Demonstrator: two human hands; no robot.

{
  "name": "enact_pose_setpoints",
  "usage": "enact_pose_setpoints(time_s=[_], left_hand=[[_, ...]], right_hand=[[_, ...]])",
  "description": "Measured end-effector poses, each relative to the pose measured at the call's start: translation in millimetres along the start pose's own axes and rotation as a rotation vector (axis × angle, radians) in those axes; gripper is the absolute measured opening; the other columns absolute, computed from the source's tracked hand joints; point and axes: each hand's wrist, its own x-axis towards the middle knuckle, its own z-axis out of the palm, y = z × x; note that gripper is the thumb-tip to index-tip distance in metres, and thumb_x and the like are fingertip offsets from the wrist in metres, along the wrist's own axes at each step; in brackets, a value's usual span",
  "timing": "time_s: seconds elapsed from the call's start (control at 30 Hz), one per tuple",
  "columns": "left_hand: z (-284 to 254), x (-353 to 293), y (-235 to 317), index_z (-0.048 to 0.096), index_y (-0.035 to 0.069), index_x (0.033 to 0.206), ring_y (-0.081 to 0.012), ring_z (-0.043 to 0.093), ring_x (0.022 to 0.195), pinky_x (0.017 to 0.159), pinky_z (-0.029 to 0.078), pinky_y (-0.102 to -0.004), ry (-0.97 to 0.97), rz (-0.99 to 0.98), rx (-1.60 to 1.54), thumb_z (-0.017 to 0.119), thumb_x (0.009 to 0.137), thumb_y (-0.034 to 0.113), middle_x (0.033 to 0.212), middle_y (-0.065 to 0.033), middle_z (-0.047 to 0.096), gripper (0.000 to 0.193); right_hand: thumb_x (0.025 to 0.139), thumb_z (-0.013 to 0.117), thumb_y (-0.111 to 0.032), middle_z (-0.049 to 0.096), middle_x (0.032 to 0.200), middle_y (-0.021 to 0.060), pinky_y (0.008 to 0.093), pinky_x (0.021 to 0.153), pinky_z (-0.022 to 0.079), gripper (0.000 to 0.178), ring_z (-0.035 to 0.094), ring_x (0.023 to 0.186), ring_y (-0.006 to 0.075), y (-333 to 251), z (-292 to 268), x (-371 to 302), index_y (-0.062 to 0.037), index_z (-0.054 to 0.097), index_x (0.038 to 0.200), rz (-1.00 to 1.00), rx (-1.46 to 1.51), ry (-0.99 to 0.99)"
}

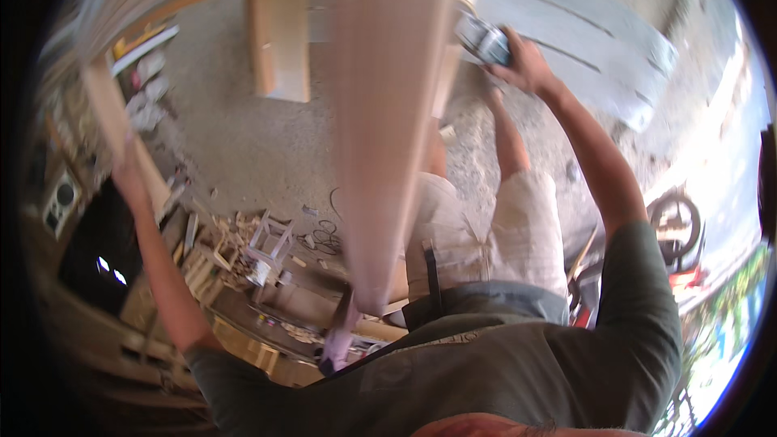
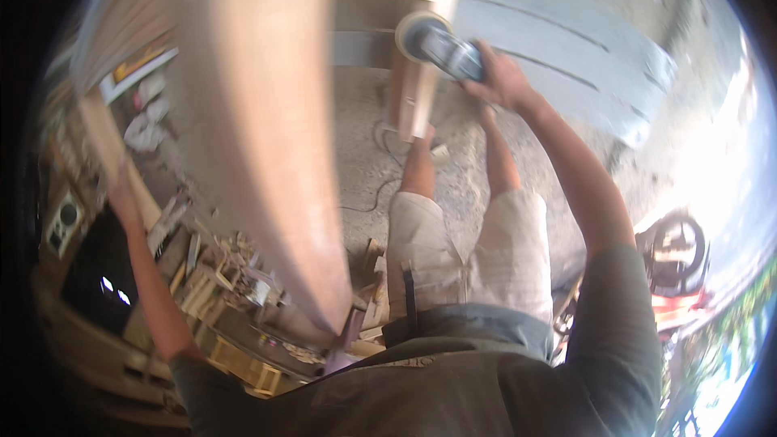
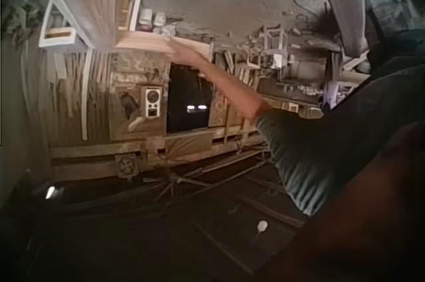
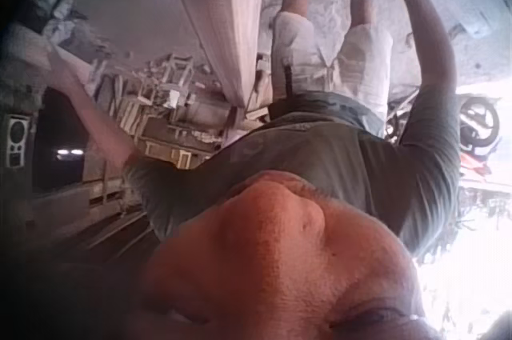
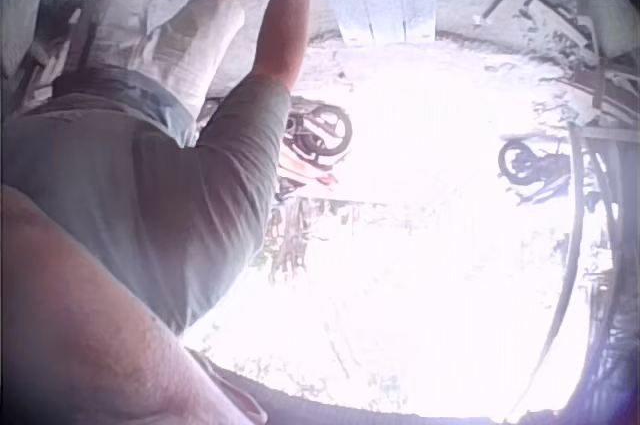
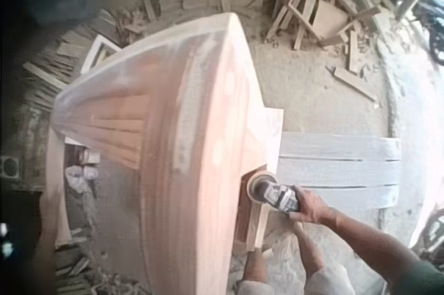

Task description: The person uses a power sander to smooth the surfaces of a wooden chair, moving the tool across the seat and the legs and turning the chair over to reach different parts.

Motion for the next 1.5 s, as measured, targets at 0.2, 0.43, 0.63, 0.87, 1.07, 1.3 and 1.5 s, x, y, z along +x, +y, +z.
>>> enact_pose_setpoints(time_s=[0.2,0.43,0.63,0.87,1.07,1.3,1.5], left_hand=[[5,-7,25,0.068,-0.007,0.116,-0.02,0.066,0.088,0.087,0.05,-0.0333,0.048,0.058,-0.032,0.072,0.091,0.051,0.097,-0.0144,0.072,0.063],[-4,-13,11,0.069,-0.004,0.111,-0.018,0.068,0.075,0.075,0.053,-0.0319,-0.004,0.07,-0.121,0.074,0.087,0.056,0.085,-0.0109,0.072,0.064],[0,-10,13,0.068,-0.002,0.103,-0.019,0.068,0.072,0.07,0.053,-0.0319,0.015,0.057,-0.084,0.075,0.084,0.058,0.083,-0.0116,0.071,0.063],[0,-10,31,0.068,-0.003,0.112,-0.0177,0.067,0.079,0.074,0.052,-0.0317,-0.033,-0.03,-0.116,0.075,0.085,0.055,0.088,-0.0095,0.07,0.064],[0,-11,34,0.066,-0.004,0.116,-0.0158,0.065,0.084,0.079,0.051,-0.0306,-0.03,-0.059,-0.113,0.076,0.085,0.053,0.094,-0.0096,0.069,0.065],[-3,-11,28,0.066,-0.004,0.115,-0.0148,0.065,0.085,0.079,0.051,-0.03,-0.04,-0.06,-0.158,0.077,0.087,0.05,0.095,-0.0091,0.069,0.062],[-2,-11,39,0.066,-0.004,0.116,-0.0143,0.065,0.084,0.078,0.051,-0.0291,-0.029,-0.002,-0.144,0.077,0.087,0.049,0.093,-0.0094,0.069,0.061]], right_hand=[[0.082,0.079,-0.043,0.069,0.114,0.0271,0.0478,0.088,0.057,0.085,0.07,0.099,0.0431,-81,69,3,0.0011,0.043,0.145,-0.011,0.158,-0.139],[0.081,0.079,-0.039,0.067,0.109,0.0279,0.0497,0.091,0.055,0.068,0.067,0.106,0.0437,-252,165,130,0.0009,0.047,0.126,-0.139,-0.27,-0.302],[0.085,0.066,-0.024,0.059,0.129,0.0246,0.045,0.096,0.053,0.073,0.064,0.119,0.0359,-319,280,191,0.0065,0.036,0.145,-0.246,-0.438,-0.46],[0.089,0.063,-0.034,0.062,0.127,0.0237,0.0438,0.096,0.053,0.08,0.063,0.118,0.0323,-310,365,216,0.0119,0.034,0.147,-0.327,-0.411,-0.441],[0.09,0.066,-0.046,0.063,0.129,0.0222,0.0477,0.097,0.052,0.087,0.062,0.123,0.0348,-309,332,264,0.0059,0.032,0.151,-0.19,-0.372,-0.357],[0.087,0.071,-0.054,0.068,0.121,0.023,0.0518,0.099,0.051,0.081,0.067,0.114,0.0392,-299,224,348,-0.0004,0.043,0.14,-0.08,-0.312,-0.134],[0.086,0.071,-0.055,0.07,0.116,0.0225,0.0517,0.097,0.052,0.076,0.068,0.113,0.0392,-290,221,345,-0.0015,0.046,0.134,-0.121,-0.34,-0.135]])
